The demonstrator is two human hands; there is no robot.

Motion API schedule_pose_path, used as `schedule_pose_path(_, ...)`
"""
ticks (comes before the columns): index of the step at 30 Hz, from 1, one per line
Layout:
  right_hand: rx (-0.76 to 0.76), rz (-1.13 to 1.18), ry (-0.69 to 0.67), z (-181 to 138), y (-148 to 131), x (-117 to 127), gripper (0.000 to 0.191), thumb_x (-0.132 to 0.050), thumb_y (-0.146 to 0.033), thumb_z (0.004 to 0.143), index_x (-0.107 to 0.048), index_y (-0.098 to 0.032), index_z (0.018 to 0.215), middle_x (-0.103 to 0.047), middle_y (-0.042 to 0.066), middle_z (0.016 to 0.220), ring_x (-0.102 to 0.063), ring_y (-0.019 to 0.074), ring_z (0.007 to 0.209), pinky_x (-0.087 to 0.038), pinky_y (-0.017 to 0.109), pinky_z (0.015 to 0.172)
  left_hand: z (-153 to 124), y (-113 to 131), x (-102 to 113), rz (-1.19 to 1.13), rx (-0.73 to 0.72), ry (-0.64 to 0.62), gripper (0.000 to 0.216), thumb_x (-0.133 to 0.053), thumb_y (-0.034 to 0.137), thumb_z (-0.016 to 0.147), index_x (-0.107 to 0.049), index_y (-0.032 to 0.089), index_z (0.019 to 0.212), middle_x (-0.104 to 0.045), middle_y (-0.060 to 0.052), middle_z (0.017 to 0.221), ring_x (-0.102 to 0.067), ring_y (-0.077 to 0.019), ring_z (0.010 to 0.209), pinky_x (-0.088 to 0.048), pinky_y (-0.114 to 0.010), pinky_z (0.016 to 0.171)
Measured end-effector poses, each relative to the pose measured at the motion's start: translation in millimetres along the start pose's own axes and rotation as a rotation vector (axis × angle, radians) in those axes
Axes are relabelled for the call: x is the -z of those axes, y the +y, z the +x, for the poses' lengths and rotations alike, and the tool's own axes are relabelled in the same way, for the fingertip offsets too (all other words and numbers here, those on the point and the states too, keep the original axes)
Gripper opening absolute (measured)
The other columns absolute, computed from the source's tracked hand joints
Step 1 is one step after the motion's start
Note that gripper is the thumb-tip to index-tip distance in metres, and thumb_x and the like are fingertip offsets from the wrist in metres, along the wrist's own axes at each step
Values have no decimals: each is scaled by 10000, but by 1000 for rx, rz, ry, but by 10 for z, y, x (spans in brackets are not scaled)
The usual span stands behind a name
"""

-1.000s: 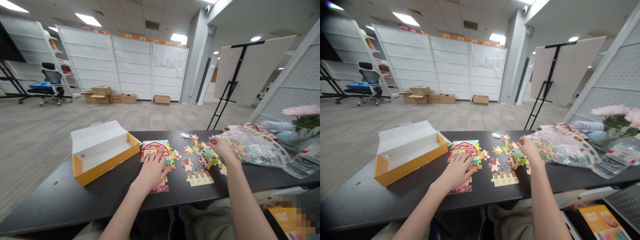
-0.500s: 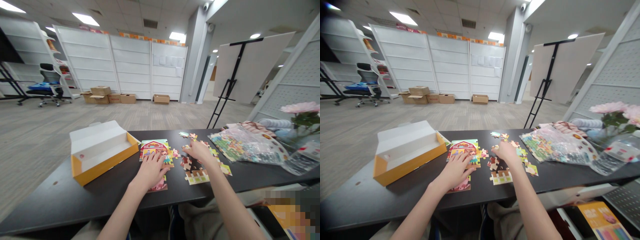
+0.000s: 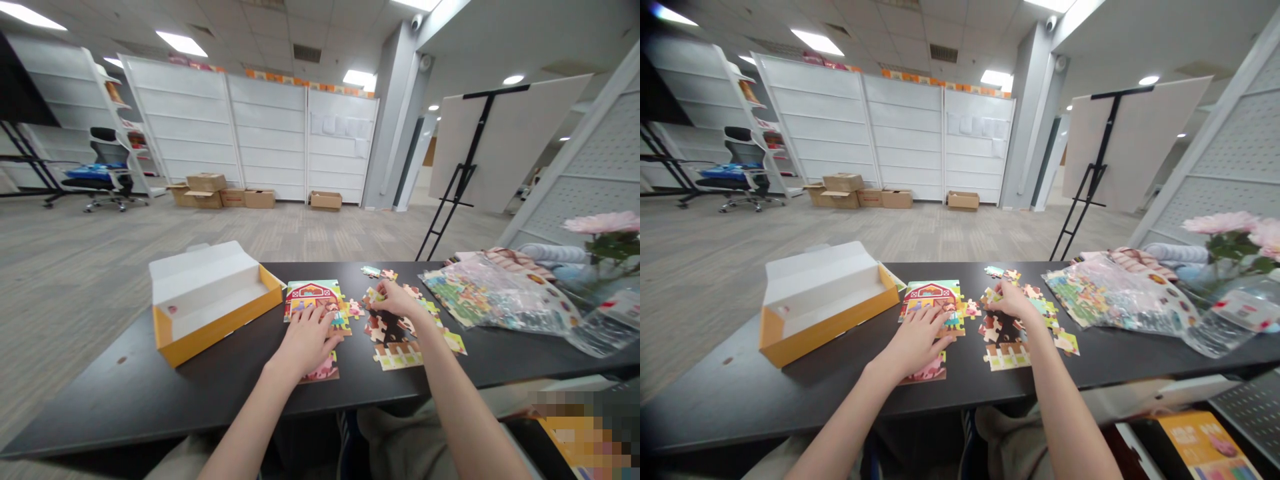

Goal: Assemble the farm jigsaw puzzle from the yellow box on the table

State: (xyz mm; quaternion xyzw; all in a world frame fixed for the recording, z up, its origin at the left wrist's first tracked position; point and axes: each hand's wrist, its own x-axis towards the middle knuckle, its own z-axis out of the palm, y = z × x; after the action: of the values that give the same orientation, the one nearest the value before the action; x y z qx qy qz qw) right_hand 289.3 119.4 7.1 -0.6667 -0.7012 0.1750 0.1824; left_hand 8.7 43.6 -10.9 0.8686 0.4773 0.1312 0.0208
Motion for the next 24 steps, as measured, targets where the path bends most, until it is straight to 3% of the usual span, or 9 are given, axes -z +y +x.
schedule_pose_path(4,207,281,-66,-70,-54,109,179,-634,-301,819,-637,-177,949,-693,48,882,-659,189,830,-512,312,779,29,-20,50,-75,-17,16,464,-572,486,949,-608,205,1317,-579,-155,1421,-524,-379,1296,-383,-576,1079)
schedule_pose_path(6,303,390,-135,-142,-152,164,204,-641,-345,833,-659,-185,959,-706,56,937,-669,191,877,-523,334,826,61,-15,76,-182,-32,52,396,-600,425,939,-629,201,1264,-612,-144,1380,-554,-362,1269,-412,-553,1065)
schedule_pose_path(10,286,611,-394,-311,-424,193,422,-801,-391,727,-599,-201,1046,-708,18,869,-684,170,795,-539,309,744,130,60,103,-650,12,159,372,-617,326,922,-591,193,1268,-683,-115,1243,-662,-264,1122,-518,-428,977)
schedule_pose_path(14,270,686,-501,-416,-646,141,501,-866,-364,659,-533,-213,1001,-698,-6,841,-660,141,686,-503,251,600,126,143,153,-1077,0,54,463,-654,231,849,-549,195,1299,-663,-110,1228,-721,-171,874,-575,-287,749)
schedule_pose_path(20,219,464,-441,-523,-610,209,383,-808,-339,690,-571,-199,956,-684,4,819,-662,160,711,-509,276,638,17,208,227,-988,-126,-70,377,-643,154,785,-675,185,1158,-672,-76,1178,-634,-82,653,-503,-208,603)
schedule_pose_path(24,145,256,-405,-654,-412,306,323,-797,-348,679,-607,-191,888,-690,22,790,-658,181,738,-501,282,653,-1,301,154,-874,-114,-103,271,-627,140,770,-703,164,1029,-697,-25,922,-613,-92,606,-493,-207,597)
